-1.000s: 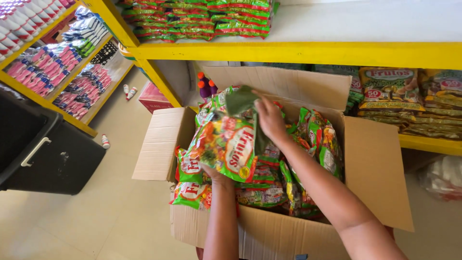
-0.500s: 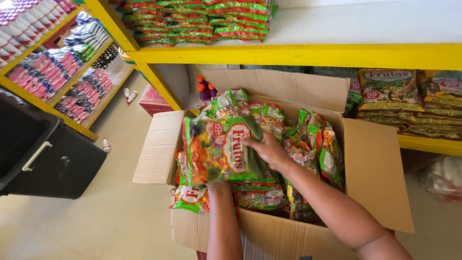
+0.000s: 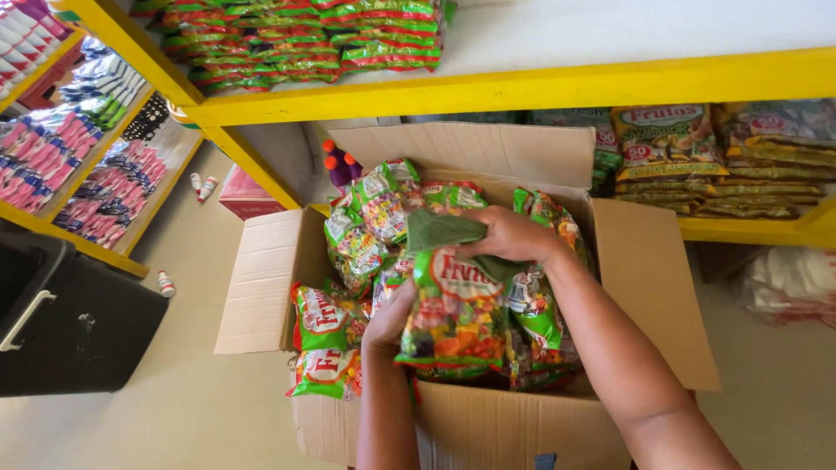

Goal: The person is wiping snack bags with a cloth and stocking them onto a grocery store shelf.

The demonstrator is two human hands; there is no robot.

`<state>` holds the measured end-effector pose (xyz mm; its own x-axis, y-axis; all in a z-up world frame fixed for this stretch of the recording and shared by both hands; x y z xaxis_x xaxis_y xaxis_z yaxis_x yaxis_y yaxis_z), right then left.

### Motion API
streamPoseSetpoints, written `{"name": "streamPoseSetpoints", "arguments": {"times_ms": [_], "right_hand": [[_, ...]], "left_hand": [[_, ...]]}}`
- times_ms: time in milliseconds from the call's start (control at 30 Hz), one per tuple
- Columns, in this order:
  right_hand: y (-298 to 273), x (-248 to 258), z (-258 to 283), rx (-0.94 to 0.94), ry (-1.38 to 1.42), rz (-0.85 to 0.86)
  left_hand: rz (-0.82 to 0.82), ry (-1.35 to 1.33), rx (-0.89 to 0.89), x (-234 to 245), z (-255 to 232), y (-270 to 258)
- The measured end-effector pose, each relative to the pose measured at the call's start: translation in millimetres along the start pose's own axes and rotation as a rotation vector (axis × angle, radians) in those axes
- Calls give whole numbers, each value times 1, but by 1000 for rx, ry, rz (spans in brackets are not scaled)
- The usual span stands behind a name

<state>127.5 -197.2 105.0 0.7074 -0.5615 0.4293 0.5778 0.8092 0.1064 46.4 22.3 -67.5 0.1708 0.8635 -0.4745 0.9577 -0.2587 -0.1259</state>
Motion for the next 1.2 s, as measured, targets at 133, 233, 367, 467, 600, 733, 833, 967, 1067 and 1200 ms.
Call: {"name": "streamPoseSetpoints", "arguments": {"times_ms": [133,233,367,467,600,733,833,967,1067,1200], "right_hand": [[13,14,-71,-65,52,-239],[4,40,-104,-81,671,-426],[-5,47,-107,27,1204,-476],[-9,38,-71,107,1178,-385],[16,-19,-49,-37,343,-146],[18,-57,3,161,-679,-320],[24,-55,2,79,-650,-416],[28,-35,-6,-239,-398,-449],[35,-24,-58,-275,-150,-449],[21,1,-78,-85,651,-566]], "left_hand": [[-103,156,36,-23,-27,-10],[-79,155,-14,-46,-52,-10],[10,324,-85,-83,-88,-6],[26,423,-84,-89,-92,-1],[8,479,-97,-92,-88,7],[-38,557,-94,-91,-88,1],[-39,579,-87,-93,-86,-3],[42,489,-128,-105,-87,-5],[58,521,-132,-108,-88,-8],[5,567,-88,-100,-84,-9]]}}
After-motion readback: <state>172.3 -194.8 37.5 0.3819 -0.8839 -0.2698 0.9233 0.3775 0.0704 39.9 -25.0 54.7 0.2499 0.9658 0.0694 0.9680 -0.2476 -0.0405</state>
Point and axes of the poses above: each hand's wrist, its own y-axis towards the middle knuckle, its own x-axis out of the back of the hand, z = x × y, the point moved 6 cm from there along y, towards the middle knuckle, and after that the axes turned 8 degrees about z, right-handed, at the moved point
